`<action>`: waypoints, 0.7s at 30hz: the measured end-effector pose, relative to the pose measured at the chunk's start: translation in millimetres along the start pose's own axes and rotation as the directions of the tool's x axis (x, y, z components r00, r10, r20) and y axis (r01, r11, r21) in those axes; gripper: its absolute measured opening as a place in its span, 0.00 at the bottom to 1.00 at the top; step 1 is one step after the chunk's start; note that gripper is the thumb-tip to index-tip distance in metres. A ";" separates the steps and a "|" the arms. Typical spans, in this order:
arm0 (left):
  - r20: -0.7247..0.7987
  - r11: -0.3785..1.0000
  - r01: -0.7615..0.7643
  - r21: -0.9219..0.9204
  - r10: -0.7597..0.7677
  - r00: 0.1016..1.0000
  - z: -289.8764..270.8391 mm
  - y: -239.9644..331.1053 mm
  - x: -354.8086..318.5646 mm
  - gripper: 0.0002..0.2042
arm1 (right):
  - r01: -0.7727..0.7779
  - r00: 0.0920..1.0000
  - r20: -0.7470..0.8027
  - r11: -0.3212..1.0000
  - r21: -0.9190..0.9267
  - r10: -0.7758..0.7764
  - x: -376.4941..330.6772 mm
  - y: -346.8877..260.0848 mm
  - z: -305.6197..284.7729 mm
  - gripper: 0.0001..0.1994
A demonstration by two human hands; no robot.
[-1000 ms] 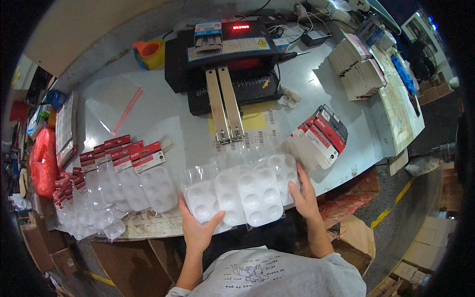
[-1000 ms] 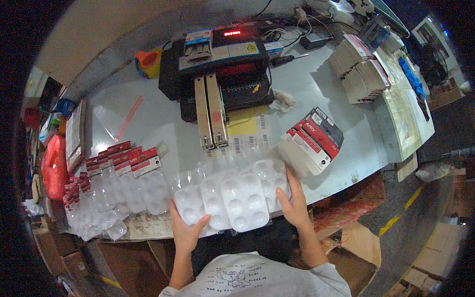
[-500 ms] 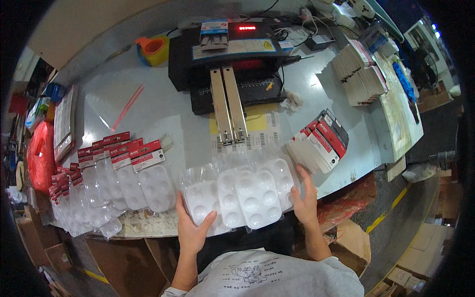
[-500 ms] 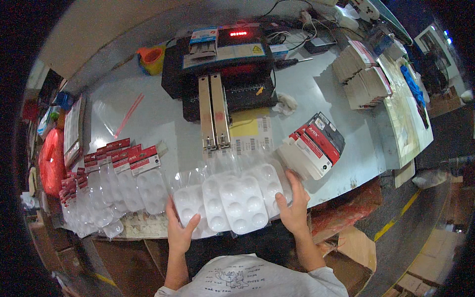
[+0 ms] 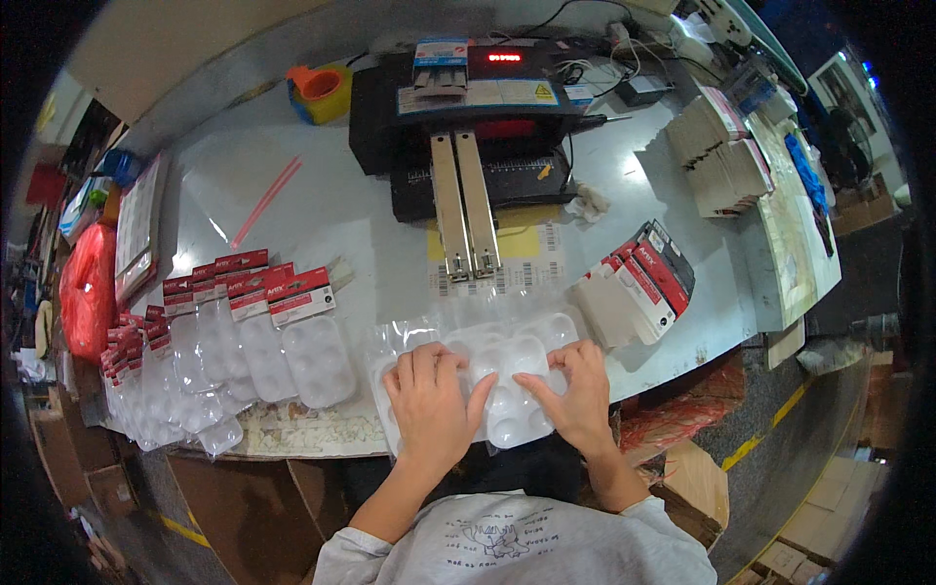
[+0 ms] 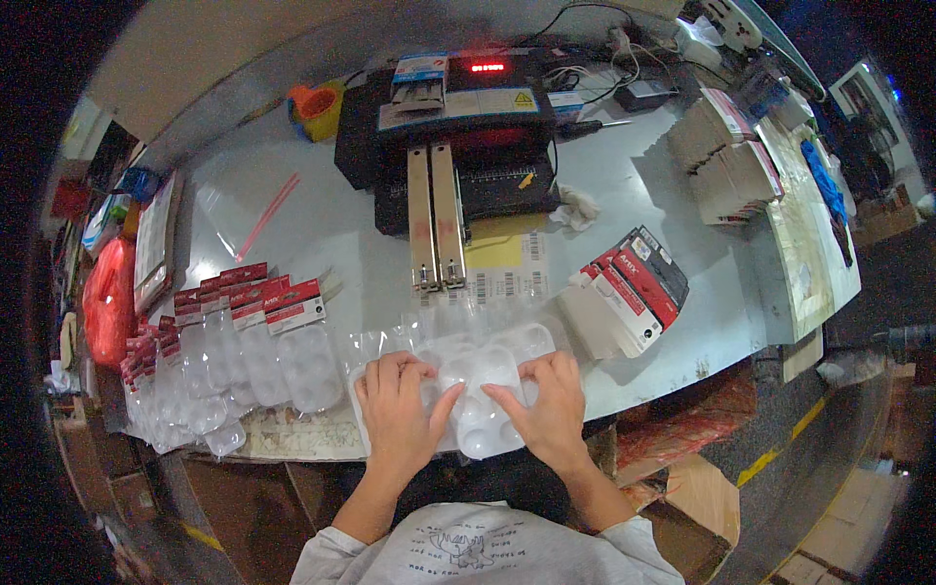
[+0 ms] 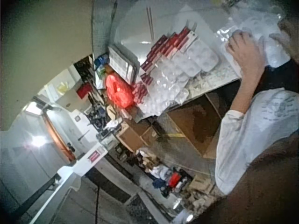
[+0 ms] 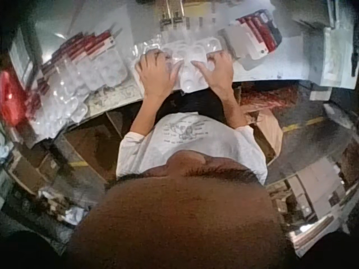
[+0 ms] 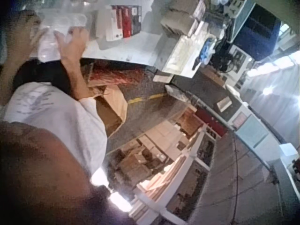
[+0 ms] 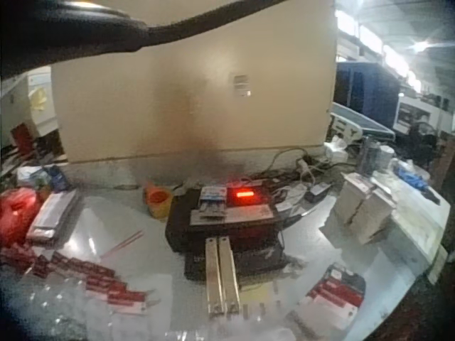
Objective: The person unpacks a cardboard box and removes stacks of white plastic mixing palettes. They place each palette into a clear plastic sleeve and attach a red Artix label, then set the packaged units aside on the table. The process repeats for multiple palettes.
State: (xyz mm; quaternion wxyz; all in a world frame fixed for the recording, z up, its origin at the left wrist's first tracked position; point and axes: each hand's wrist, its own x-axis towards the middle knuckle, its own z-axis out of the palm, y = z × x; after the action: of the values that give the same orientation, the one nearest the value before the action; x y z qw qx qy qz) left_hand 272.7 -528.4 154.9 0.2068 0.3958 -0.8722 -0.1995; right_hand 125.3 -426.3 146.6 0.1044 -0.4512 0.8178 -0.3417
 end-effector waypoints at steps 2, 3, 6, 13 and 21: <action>0.018 0.993 0.012 -0.120 -0.010 1.000 -3.0 1.1 1.0 0.12 | -0.252 0.958 0.174 0.958 0.140 0.226 -3.6 -1.2 -7.4 0.16; 0.011 0.974 0.014 -0.227 -0.012 1.000 -6.1 1.4 0.2 0.11 | -0.377 0.908 0.271 0.906 0.193 0.320 -6.5 -2.8 -11.7 0.16; 0.213 0.647 0.313 -0.696 -0.230 0.950 -13.5 6.8 -4.2 0.08 | -0.267 0.946 0.295 0.841 0.470 0.135 -14.1 -11.6 -18.4 0.14; 0.412 0.434 0.546 -0.716 -0.369 0.833 -9.5 23.4 7.2 0.14 | 0.300 0.949 0.035 0.930 0.213 -0.314 28.4 24.8 -51.5 0.13; 0.478 0.228 0.574 -0.786 -0.364 0.799 -18.5 3.9 33.7 0.17 | -0.102 0.995 -0.021 0.942 -0.320 0.101 80.3 95.4 -87.6 0.50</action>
State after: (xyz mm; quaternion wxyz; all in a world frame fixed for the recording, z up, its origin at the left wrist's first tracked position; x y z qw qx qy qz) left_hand 259.7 -555.5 179.2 0.2311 0.4394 -0.4707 -0.7294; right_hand -26.1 -416.3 160.6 0.0451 -0.4186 0.8849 -0.1993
